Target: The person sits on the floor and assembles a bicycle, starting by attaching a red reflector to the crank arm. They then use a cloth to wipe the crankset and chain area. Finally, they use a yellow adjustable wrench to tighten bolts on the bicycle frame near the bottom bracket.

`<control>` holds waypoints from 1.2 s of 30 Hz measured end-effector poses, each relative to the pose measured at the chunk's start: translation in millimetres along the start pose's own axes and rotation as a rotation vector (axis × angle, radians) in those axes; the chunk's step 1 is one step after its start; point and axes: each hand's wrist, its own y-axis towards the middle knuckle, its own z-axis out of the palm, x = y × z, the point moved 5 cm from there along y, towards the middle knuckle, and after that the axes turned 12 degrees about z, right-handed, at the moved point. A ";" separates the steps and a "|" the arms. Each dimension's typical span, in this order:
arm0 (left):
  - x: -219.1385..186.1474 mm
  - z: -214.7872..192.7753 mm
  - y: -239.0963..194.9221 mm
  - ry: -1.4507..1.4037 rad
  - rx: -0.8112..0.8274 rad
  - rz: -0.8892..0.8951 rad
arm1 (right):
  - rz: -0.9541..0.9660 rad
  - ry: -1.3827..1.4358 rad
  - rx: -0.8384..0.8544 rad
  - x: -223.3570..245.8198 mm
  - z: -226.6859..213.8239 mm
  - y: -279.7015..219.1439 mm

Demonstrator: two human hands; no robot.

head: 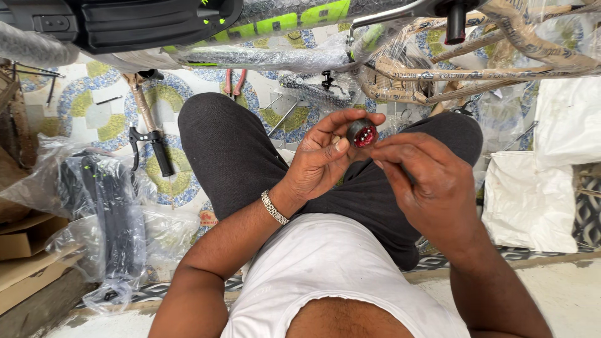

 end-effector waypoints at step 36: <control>8.8 18.3 9.6 0.056 0.104 -0.004 | -0.084 -0.073 -0.265 -25.3 4.9 -28.8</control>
